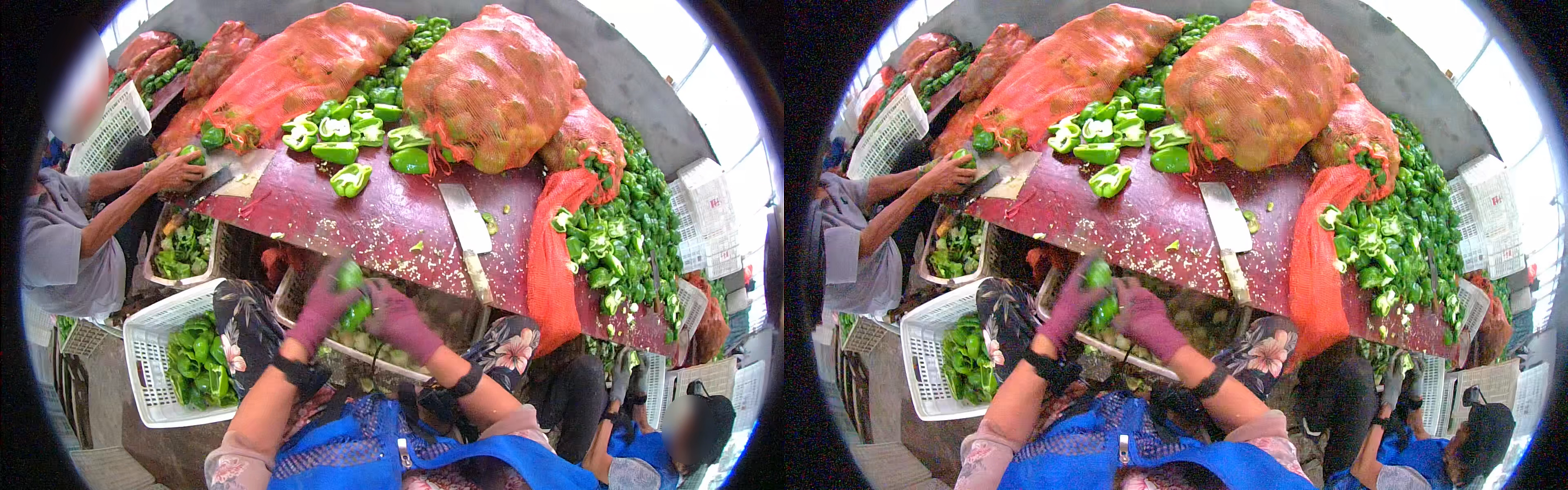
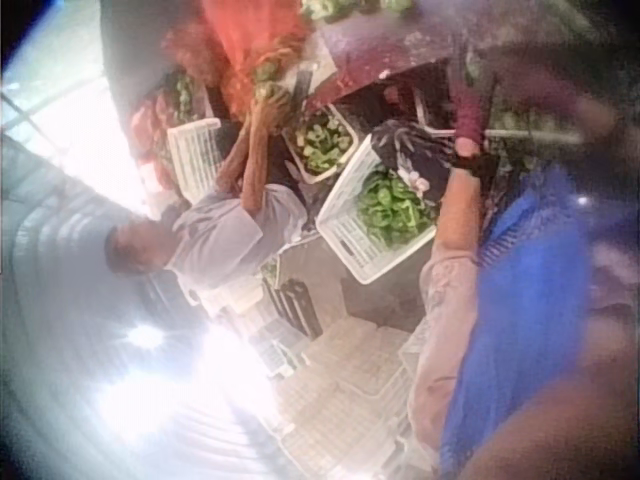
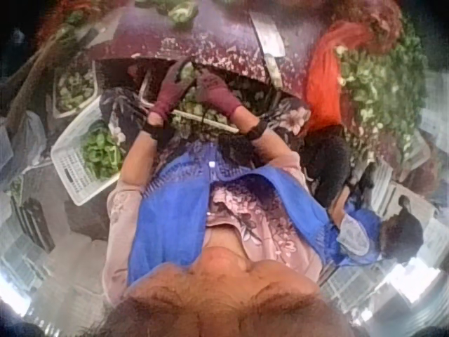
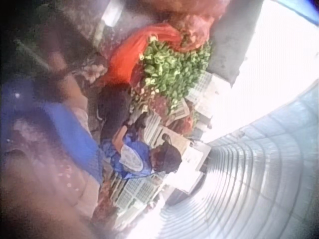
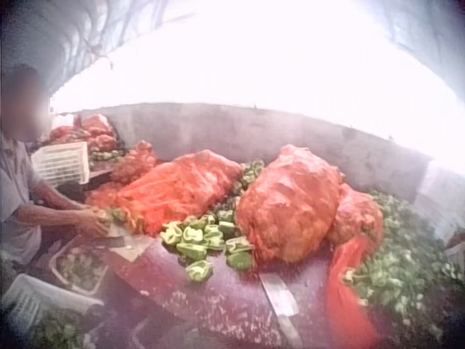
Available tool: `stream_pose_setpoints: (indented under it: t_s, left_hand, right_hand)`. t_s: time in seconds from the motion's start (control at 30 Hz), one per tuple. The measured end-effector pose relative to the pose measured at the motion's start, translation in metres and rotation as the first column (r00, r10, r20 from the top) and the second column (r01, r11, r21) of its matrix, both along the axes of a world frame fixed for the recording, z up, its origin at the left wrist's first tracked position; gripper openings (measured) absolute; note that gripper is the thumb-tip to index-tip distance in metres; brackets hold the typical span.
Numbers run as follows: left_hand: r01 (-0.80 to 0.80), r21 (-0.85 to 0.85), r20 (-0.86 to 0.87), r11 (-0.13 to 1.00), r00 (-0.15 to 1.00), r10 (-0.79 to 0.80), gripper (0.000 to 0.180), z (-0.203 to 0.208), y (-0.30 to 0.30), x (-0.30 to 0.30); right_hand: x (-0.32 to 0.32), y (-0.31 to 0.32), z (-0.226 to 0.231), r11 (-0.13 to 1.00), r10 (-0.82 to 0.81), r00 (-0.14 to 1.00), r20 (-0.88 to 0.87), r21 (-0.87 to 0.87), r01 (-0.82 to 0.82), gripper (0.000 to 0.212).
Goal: The person prepares green peppers by hand, removing the seeds and stems from sliced pieces and dropping the cleaned peppers into a plastic bin located beneath the work table.
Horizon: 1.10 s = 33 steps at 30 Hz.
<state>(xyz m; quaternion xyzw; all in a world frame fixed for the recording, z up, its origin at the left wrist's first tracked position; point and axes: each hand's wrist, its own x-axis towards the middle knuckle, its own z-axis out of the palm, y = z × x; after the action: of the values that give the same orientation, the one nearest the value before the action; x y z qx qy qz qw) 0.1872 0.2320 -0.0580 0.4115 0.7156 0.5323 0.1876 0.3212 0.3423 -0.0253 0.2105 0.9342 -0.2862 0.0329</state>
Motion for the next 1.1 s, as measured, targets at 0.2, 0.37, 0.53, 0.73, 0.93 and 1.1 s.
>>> stream_pose_setpoints:
  t_s: [0.2, 0.37, 0.53, 0.73, 0.93, 1.1]
  left_hand:
    - [-0.306, 0.111, 0.051, 0.946, 0.952, 0.302, 0.062, 0.038, -0.042, -0.060]
    - [-0.551, 0.125, -0.474, 0.825, 0.697, 0.538, 0.058, 0.096, -0.142, -0.133]
    - [-0.832, -0.229, -0.655, 0.505, 0.516, 0.551, 0.052, 0.041, -0.256, -0.165]
    - [-0.768, -0.173, -0.429, 0.616, 0.622, 0.655, 0.049, 0.023, -0.240, -0.147]
    - [-0.757, 0.066, -0.433, 0.650, 0.565, 0.702, 0.044, 0.051, -0.209, -0.130]
    - [-0.591, 0.175, -0.237, 0.787, 0.751, 0.617, 0.043, 0.107, -0.130, -0.087]
  right_hand:
    - [-0.024, 0.019, 0.005, 0.993, -0.076, 0.989, -0.127, 0.084, 0.087, 0.067]
    - [-0.074, 0.074, 0.003, 0.975, -0.144, 0.959, -0.243, 0.129, 0.179, 0.064]
    - [-0.152, 0.111, 0.020, 0.969, -0.163, 0.950, -0.267, 0.138, 0.205, 0.061]
    - [-0.217, 0.160, 0.022, 0.961, -0.138, 0.983, 0.124, 0.258, 0.103, 0.060]
    - [-0.224, 0.152, -0.004, 0.982, 0.183, 0.983, 0.028, 0.039, -0.184, 0.054]
    - [-0.154, 0.125, 0.014, 0.690, -0.052, 0.998, 0.030, -0.721, 0.058, 0.040]
